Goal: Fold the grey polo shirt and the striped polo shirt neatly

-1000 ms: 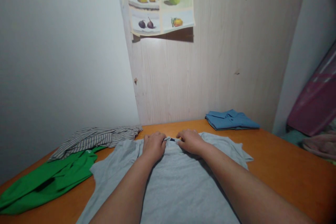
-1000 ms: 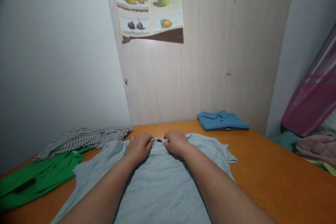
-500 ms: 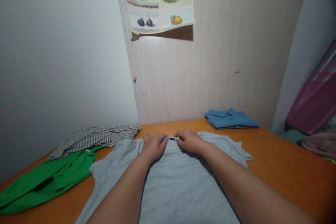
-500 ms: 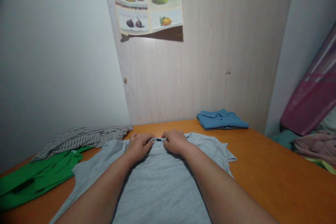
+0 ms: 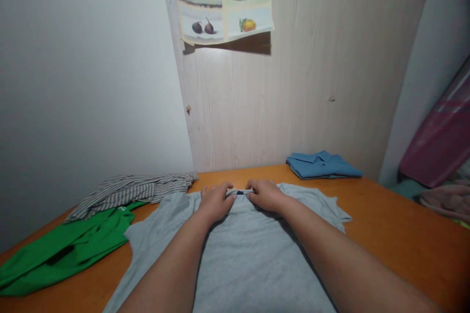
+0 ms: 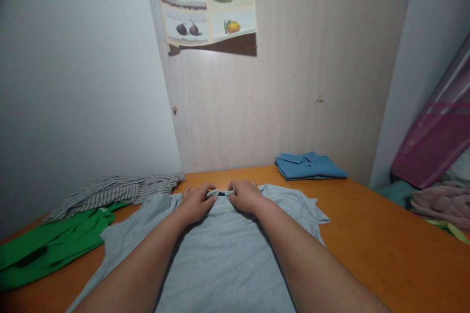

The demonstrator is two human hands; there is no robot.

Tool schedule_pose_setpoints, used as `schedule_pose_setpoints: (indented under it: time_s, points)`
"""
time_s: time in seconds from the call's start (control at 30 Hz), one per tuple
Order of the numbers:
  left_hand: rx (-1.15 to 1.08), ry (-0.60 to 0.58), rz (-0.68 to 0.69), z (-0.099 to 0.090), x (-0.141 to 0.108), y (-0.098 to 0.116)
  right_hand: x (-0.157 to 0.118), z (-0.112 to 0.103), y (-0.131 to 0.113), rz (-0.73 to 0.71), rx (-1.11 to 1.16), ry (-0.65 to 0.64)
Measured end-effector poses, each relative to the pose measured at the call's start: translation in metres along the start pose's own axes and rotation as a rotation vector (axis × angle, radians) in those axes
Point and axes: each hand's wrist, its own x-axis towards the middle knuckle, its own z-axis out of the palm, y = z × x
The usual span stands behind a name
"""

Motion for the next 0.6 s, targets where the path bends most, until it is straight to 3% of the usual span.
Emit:
schedule_pose_setpoints:
  time_s: [0.1,0.2,0.33,0.4,0.47,0.53,0.6]
  points:
    - [-0.155,0.008,-0.058,0.002,0.005,-0.012,0.004,-0.003,0.010,0.019,0.124,0.014]
    - [-0.267,0.097,-0.066,-0.002,0.013,-0.023,0.011,-0.014,0.020,0.061,0.177,0.077]
    - [-0.182,0.118,-0.142,-0.022,0.020,-0.030,0.012,-0.040,0.031,0.110,0.142,0.087]
    - [-0.152,0.068,-0.143,-0.036,0.020,-0.029,0.007,-0.052,0.035,0.097,0.170,0.000]
    - [-0.167,0.006,-0.103,-0.049,0.016,-0.025,0.000,-0.059,0.035,0.088,0.238,-0.188]
    - [-0.186,-0.112,-0.059,-0.059,0.012,-0.020,-0.005,-0.061,0.033,0.105,0.287,-0.406]
    - [-0.175,-0.269,-0.041,-0.063,0.009,-0.014,-0.009,-0.059,0.029,0.127,0.261,-0.536]
